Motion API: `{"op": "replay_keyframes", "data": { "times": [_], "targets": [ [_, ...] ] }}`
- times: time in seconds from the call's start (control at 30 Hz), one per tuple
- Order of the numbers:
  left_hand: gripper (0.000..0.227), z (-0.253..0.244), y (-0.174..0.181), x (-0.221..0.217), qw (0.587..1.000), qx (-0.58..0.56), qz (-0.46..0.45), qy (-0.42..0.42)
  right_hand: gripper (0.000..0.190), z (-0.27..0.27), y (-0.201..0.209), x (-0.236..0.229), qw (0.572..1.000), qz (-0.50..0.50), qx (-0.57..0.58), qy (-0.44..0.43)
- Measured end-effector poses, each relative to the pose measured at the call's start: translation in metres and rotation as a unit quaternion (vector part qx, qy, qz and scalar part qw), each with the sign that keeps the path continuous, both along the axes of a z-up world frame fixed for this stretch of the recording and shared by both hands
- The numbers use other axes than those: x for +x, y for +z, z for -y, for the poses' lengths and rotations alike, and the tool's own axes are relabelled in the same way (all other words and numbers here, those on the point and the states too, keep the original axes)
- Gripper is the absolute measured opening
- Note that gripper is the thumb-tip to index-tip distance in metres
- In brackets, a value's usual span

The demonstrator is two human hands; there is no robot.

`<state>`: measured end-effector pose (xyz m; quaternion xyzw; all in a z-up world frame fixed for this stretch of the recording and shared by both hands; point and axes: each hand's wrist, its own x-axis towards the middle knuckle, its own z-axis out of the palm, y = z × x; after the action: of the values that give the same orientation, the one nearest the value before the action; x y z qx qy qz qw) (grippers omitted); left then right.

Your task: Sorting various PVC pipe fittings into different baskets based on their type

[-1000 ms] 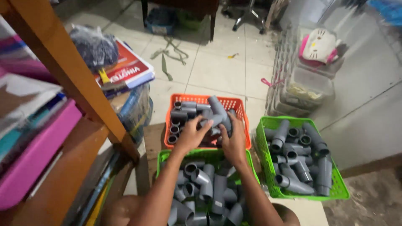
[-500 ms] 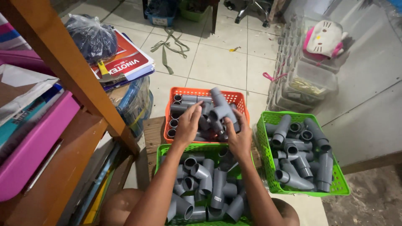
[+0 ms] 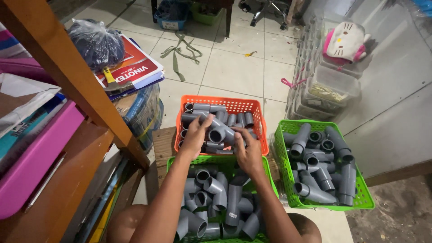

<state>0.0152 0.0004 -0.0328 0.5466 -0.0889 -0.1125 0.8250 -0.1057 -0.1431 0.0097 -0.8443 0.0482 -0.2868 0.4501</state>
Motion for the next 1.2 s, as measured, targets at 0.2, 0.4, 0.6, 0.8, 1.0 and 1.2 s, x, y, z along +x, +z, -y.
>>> {"op": "replay_keyframes", "data": {
  "times": [0.2, 0.4, 0.6, 0.8, 1.0, 1.2],
  "targets": [
    [0.055, -0.012, 0.055, -0.019, 0.985, -0.065, -0.103, 0.120, 0.033, 0.010, -0.012, 0.007, 0.981, 0.079, 0.117, -0.134],
    [0.054, -0.010, 0.046, -0.019, 0.988, -0.058, -0.055, 0.133, 0.043, -0.004, 0.021, -0.008, 0.993, 0.104, -0.006, -0.055],
    [0.050, -0.014, 0.023, -0.007, 0.999, -0.017, 0.036, -0.011, 0.042, -0.009, 0.022, -0.010, 0.999, -0.008, 0.004, 0.031],
    [0.085, -0.014, 0.047, -0.025, 0.991, -0.071, -0.034, -0.112, 0.036, 0.027, -0.012, 0.006, 0.946, -0.037, 0.308, 0.090],
    [0.098, -0.016, 0.028, -0.005, 0.996, -0.009, -0.030, -0.088, 0.083, 0.047, -0.064, 0.021, 0.873, 0.020, 0.475, 0.113],
    [0.096, -0.011, 0.030, -0.005, 0.996, 0.011, -0.051, -0.079, 0.089, 0.041, -0.040, 0.016, 0.862, 0.092, 0.467, 0.172]
  ]
}}
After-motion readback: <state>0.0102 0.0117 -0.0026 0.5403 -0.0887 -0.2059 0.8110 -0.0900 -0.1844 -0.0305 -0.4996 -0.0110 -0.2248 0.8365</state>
